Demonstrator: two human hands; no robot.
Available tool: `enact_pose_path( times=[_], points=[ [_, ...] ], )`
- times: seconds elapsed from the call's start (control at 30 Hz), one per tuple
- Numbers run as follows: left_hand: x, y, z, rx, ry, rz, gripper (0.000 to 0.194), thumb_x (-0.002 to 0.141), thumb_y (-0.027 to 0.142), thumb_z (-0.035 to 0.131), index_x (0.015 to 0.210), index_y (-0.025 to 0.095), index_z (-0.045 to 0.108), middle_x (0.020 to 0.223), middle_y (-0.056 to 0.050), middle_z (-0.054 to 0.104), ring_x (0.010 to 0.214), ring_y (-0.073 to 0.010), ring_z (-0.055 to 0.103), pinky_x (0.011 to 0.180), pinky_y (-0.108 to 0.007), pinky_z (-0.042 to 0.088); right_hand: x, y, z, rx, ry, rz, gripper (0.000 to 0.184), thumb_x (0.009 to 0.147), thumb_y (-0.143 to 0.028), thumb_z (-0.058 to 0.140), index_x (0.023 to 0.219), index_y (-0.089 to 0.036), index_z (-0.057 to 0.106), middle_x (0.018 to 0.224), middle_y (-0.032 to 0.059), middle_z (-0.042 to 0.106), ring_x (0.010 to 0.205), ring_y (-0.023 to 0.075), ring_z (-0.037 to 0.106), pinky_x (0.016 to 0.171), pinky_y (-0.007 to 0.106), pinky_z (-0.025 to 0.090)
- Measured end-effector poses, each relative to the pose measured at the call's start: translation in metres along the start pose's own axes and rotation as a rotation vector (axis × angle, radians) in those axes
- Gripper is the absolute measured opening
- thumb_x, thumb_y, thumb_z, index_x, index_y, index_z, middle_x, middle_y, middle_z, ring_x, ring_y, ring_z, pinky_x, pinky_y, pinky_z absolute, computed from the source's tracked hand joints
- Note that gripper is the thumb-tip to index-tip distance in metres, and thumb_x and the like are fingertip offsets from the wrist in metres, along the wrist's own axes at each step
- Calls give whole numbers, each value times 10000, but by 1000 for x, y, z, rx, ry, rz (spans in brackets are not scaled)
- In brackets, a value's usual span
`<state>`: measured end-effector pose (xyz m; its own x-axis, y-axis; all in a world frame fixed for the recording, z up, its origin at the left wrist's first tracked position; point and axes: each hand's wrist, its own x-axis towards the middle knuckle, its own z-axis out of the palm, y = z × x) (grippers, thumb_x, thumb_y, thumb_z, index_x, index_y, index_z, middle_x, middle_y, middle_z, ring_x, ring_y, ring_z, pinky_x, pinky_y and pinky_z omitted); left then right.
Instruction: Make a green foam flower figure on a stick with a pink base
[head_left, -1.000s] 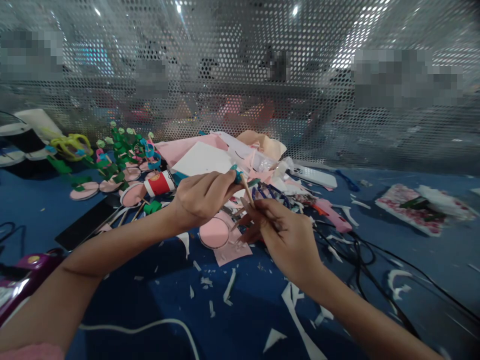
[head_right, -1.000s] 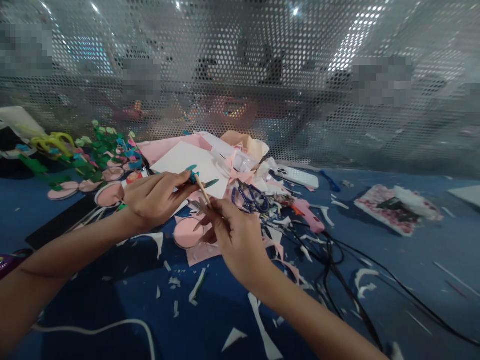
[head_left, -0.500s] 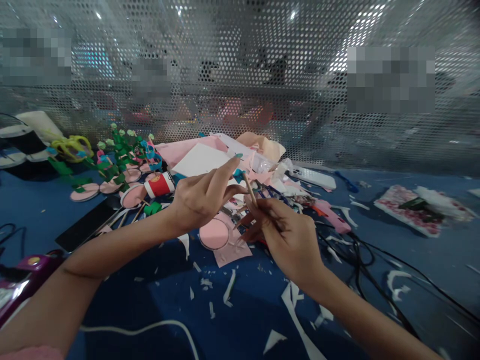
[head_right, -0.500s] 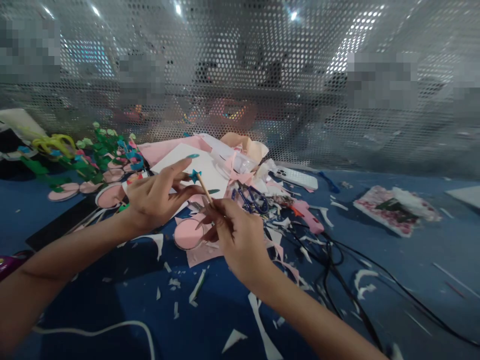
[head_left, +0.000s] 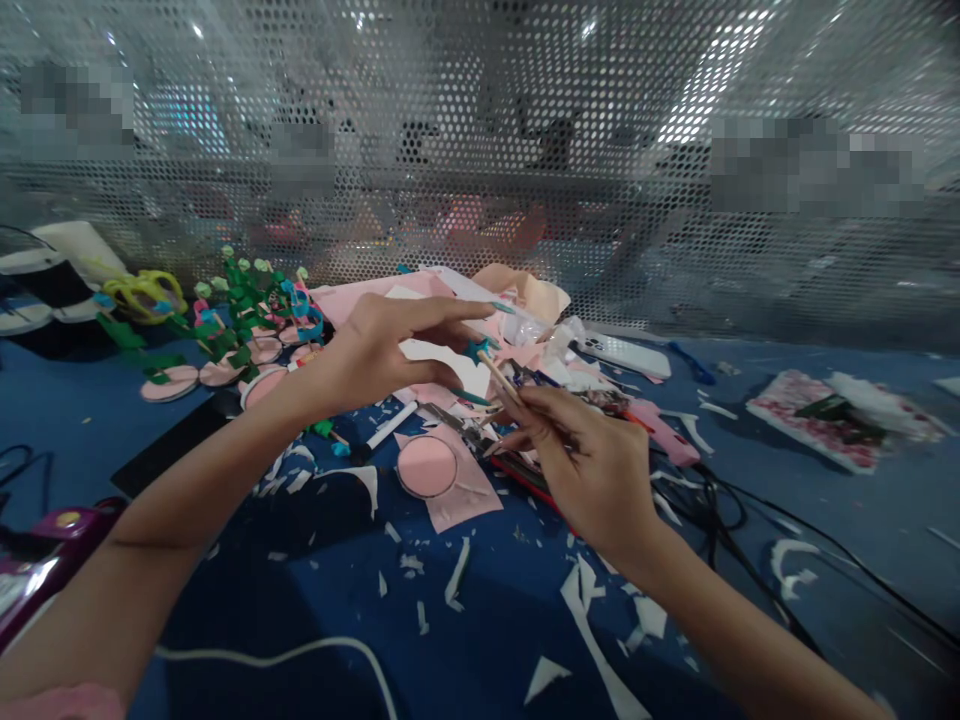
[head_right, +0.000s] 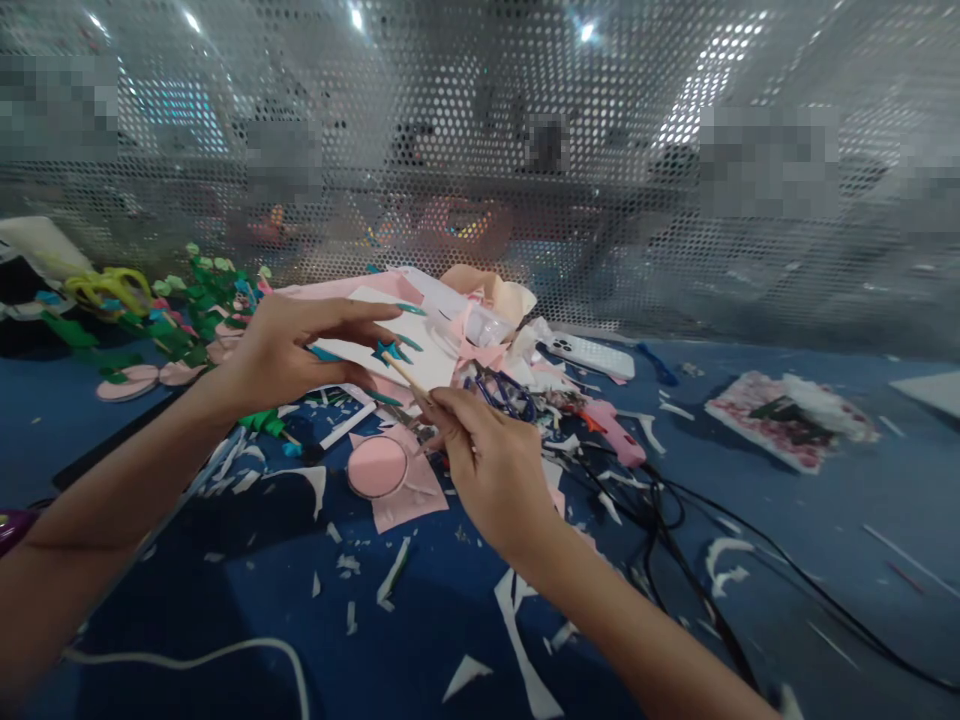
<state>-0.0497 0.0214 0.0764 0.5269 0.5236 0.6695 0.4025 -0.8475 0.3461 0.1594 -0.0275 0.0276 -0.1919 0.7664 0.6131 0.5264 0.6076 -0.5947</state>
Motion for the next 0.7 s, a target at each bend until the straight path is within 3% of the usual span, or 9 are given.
enact_pose_path(
  times=[0.23,0.37,0.7],
  points=[
    [3,-1,4,-132,23,-59,310,704,178,700,1014,184,683,879,-35,733,795,-169,700,682,-198,580,1,2,-1,-81,17,-94,178,864,-193,497,917,-163,664,808,51,722,592,144,681,550,220,518],
    [5,0,4,-154,41,3,188,698,128,690,882,161,718,823,-30,737,710,-134,696,657,-173,564,2,3,0,-114,39,-197,168,859,-151,495,898,-145,658,732,44,719,594,148,684,534,209,520],
    [3,-2,4,-96,23,38,128,742,150,659,858,162,713,818,-30,737,711,-122,694,639,-147,537,1,6,0,-123,40,-199,177,859,-143,483,911,-162,652,778,42,727,560,135,677,521,207,537]
  ],
)
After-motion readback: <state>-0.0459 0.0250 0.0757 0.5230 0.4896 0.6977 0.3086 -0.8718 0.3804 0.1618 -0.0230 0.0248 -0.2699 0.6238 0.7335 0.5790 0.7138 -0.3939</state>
